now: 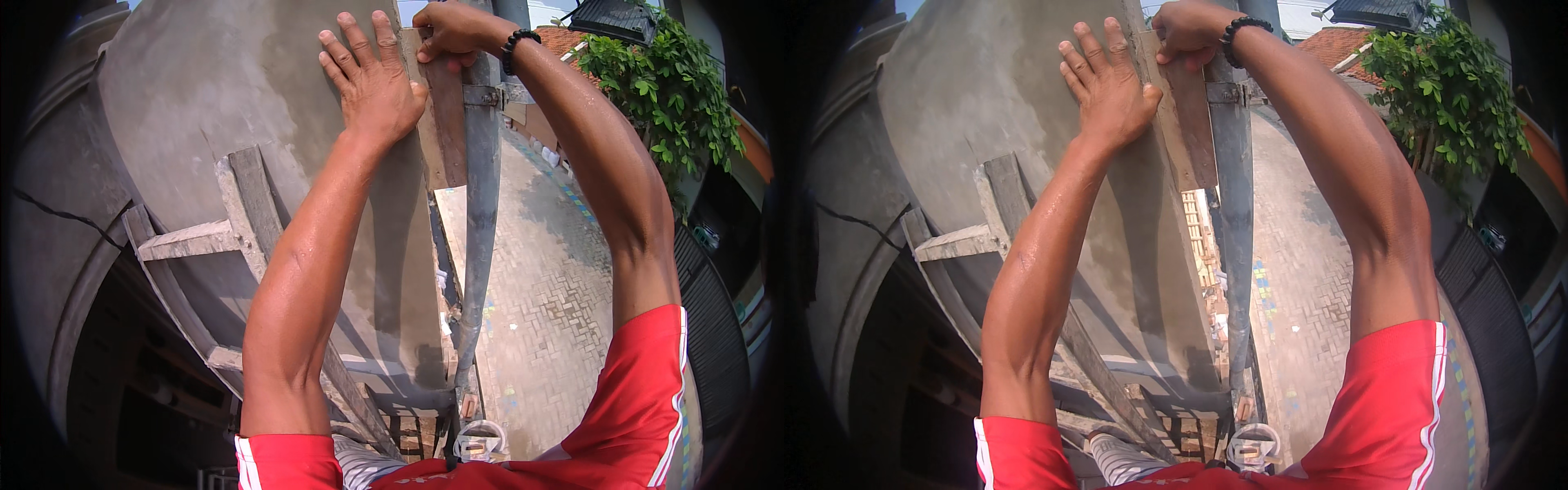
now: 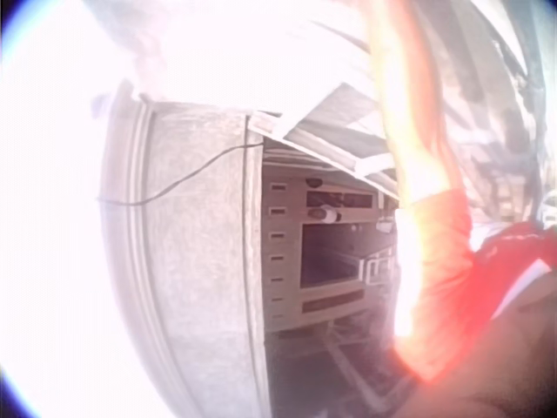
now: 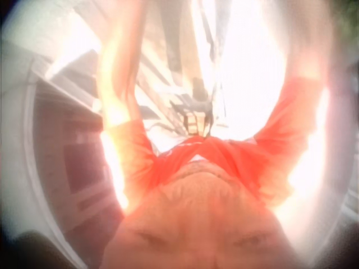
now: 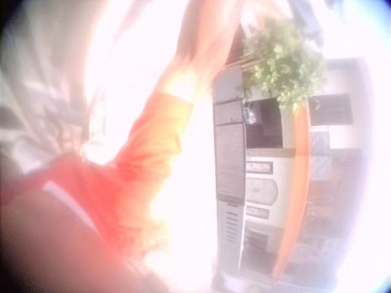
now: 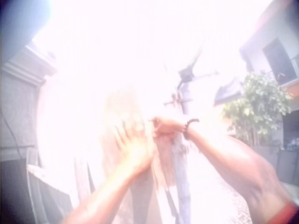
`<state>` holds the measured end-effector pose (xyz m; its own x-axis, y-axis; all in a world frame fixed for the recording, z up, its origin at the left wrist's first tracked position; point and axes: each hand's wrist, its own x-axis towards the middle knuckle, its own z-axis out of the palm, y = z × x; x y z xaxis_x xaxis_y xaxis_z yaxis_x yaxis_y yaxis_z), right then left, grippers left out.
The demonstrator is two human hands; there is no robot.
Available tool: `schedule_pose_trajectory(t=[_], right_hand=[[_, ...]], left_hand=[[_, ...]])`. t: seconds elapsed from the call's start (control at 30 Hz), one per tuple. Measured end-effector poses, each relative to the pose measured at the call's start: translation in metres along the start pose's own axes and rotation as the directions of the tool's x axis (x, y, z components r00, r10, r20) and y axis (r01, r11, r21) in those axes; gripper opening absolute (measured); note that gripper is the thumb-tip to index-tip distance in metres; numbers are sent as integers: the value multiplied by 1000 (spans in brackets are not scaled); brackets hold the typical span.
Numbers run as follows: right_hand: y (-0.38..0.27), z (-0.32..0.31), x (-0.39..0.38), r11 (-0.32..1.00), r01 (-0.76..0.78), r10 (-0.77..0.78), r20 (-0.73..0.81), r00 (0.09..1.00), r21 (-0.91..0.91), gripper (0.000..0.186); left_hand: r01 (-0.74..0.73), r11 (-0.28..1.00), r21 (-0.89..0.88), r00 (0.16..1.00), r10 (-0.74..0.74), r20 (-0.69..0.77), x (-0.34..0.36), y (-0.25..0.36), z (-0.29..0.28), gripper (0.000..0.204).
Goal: The person applies and smooths wet plaster onto a vertical wall using a trowel and a bucket of material. They repeatedly dip the trowel into the bucket, spread the plaster over the surface, and use a wooden straightedge to level the applied layer.
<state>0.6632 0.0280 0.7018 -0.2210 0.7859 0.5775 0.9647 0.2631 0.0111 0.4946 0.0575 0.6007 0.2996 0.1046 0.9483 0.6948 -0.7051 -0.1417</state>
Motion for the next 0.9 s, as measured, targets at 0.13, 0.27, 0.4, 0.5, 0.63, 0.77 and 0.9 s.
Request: schedule_pose_trajectory(t=[0.13,0.27,0.4,0.5,0.63,0.77,0.9], right_hand=[[-2,4,-3,997,-6,3,-47,999,-77,32],[-17,-8,-19,989,-2,12,-68,998,145,32],[-8,-1,-15,996,25,-33,-106,994,-80,31],[-18,-1,-25,991,72,-88,-145,986,-113,32],[-18,9,-20,999,29,-26,-130,991,24,34],[10,33,-8,983,184,-179,-258,949,-8,36],[2,36,-17,986,121,-85,-275,958,117,36]], left_hand=[[-51,998,42,996,54,-66,2,-6,4,107],[-39,999,30,998,41,-51,1,-6,0,106],[-31,999,24,998,32,-52,2,-2,5,105],[-34,999,26,998,35,-44,1,-4,3,104],[-27,999,29,999,28,-34,1,-7,3,103],[-25,1000,14,1000,25,10,1,-7,0,103],[-68,997,-31,997,69,20,-3,-13,0,105]])
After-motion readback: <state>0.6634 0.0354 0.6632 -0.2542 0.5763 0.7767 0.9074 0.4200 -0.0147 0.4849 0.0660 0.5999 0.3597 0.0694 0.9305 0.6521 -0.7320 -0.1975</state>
